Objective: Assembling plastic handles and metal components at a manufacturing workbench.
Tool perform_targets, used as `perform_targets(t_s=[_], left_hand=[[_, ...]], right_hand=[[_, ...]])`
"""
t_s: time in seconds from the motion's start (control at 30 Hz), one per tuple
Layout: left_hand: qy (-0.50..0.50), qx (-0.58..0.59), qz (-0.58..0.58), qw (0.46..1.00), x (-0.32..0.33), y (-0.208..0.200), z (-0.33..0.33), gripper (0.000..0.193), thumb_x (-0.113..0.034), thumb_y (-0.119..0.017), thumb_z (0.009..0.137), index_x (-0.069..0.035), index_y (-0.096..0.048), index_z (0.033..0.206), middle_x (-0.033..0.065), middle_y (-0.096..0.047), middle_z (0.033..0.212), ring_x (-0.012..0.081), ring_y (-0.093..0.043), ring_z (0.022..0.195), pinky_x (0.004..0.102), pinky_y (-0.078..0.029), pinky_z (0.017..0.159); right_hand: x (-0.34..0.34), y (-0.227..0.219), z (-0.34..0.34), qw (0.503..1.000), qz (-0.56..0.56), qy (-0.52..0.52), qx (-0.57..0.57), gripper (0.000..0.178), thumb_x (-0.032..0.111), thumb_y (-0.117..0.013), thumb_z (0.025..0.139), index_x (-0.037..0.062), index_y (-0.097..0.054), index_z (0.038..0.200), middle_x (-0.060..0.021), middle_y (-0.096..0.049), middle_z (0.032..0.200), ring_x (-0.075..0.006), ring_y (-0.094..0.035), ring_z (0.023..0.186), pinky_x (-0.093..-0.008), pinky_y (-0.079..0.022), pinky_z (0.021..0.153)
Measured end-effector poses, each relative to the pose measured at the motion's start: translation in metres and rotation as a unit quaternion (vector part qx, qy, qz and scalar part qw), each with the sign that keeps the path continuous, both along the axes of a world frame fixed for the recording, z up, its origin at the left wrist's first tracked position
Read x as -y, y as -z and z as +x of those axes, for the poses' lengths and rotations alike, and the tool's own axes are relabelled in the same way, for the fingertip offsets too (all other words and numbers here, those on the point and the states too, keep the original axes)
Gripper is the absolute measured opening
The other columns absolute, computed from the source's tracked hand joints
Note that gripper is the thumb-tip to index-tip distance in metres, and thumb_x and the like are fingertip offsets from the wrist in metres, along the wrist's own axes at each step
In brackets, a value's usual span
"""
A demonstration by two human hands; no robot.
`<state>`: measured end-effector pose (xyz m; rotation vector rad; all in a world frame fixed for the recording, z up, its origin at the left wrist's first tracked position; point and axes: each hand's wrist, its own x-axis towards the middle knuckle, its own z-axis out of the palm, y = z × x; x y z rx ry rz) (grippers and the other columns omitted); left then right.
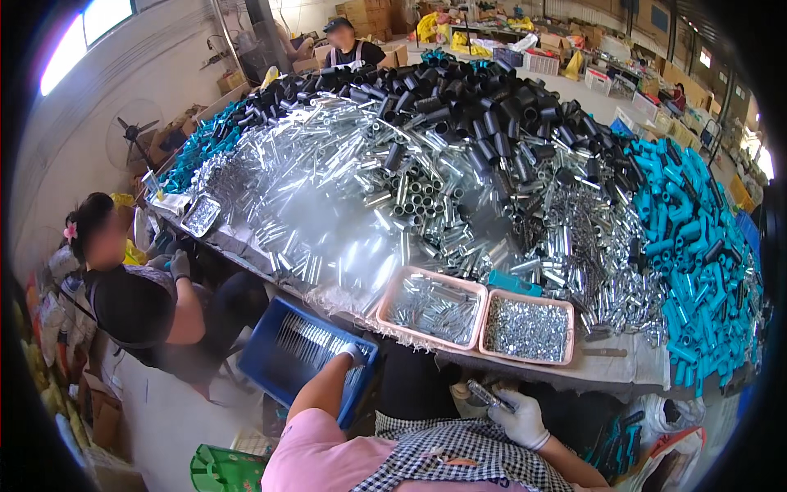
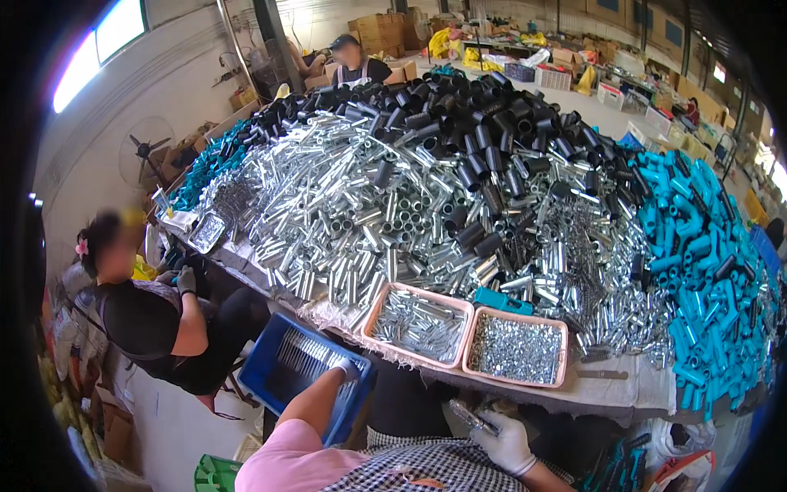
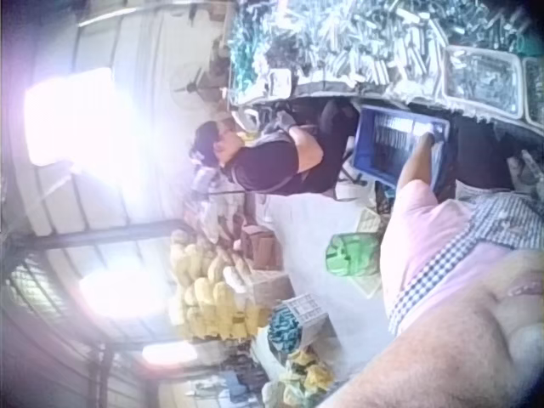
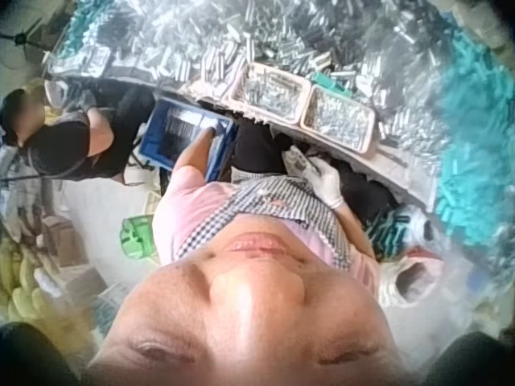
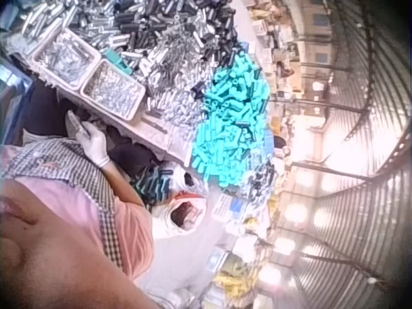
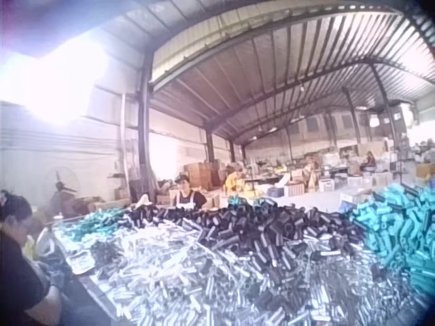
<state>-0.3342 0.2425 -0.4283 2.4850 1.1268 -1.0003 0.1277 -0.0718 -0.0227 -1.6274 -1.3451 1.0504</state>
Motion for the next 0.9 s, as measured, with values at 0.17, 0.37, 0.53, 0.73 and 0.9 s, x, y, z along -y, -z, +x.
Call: perform_targets(t_s=[0.17, 0.37, 0.53, 0.73, 0.9], left_hand=[[-0.017, 0.122, -0.063, 0.99, 0.017, -0.135, 0.018, 0.02, -0.02, -0.06, 0.085, -0.012, -0.074, 0.097, 0.0112, -0.072, 0.102, 0.0288, -0.07, 0.093, 0.0423, -0.055, 0.072], [-0.572, 0.596, -0.33, 0.457, 0.093, -0.316, 0.055, 0.019, -0.006, -0.065, 0.087, 0.001, -0.063, 0.105, 0.0039, -0.06, 0.084, 0.0149, -0.057, 0.071, 0.031, -0.047, 0.063], [-0.424, 0.642, -0.331, 0.546, 0.153, -0.386, 0.193, 0.028, -0.012, -0.062, 0.092, -0.001, -0.058, 0.118, 0.0026, -0.059, 0.097, 0.0138, -0.057, 0.089, 0.0304, -0.048, 0.08], [-0.327, 0.665, -0.321, 0.59, 0.21, -0.396, 0.297, 0.031, -0.018, -0.054, 0.097, 0.001, -0.054, 0.122, 0.0064, -0.064, 0.098, 0.0143, -0.06, 0.088, 0.0295, -0.048, 0.079], [-0.206, 0.619, -0.236, 0.72, 0.214, -0.39, 0.324, 0.03, -0.015, -0.055, 0.094, 0.004, -0.053, 0.117, 0.0071, -0.064, 0.094, 0.0139, -0.061, 0.082, 0.0279, -0.051, 0.075]], right_hand=[[0.002, 0.009, -0.003, 0.999, 0.019, 0.046, -0.003, 0.039, 0.013, -0.075, 0.077, -0.0078, -0.065, 0.109, -0.0159, -0.07, 0.087, -0.0173, -0.066, 0.079, -0.0299, -0.052, 0.075], [0.011, 0.001, -0.002, 0.957, -0.105, 0.052, -0.265, 0.023, 0.009, -0.063, 0.089, -0.006, -0.063, 0.106, -0.0025, -0.062, 0.075, -0.0062, -0.057, 0.063, -0.0205, -0.044, 0.055], [0.004, -0.001, -0.005, 0.901, -0.116, -0.01, -0.418, 0.031, 0.015, -0.058, 0.095, -0.0055, -0.058, 0.117, -0.0107, -0.065, 0.097, -0.0151, -0.064, 0.079, -0.0268, -0.053, 0.072], [0.021, -0.01, 0.005, 0.889, -0.107, -0.023, -0.444, 0.03, 0.016, -0.058, 0.095, -0.0052, -0.061, 0.116, -0.008, -0.066, 0.094, -0.012, -0.064, 0.08, -0.0232, -0.052, 0.069], [0.049, -0.023, 0.028, 0.923, -0.122, 0.009, -0.365, 0.027, 0.018, -0.058, 0.095, -0.0034, -0.066, 0.108, -0.0016, -0.062, 0.075, -0.0047, -0.052, 0.06, -0.0191, -0.042, 0.054]])
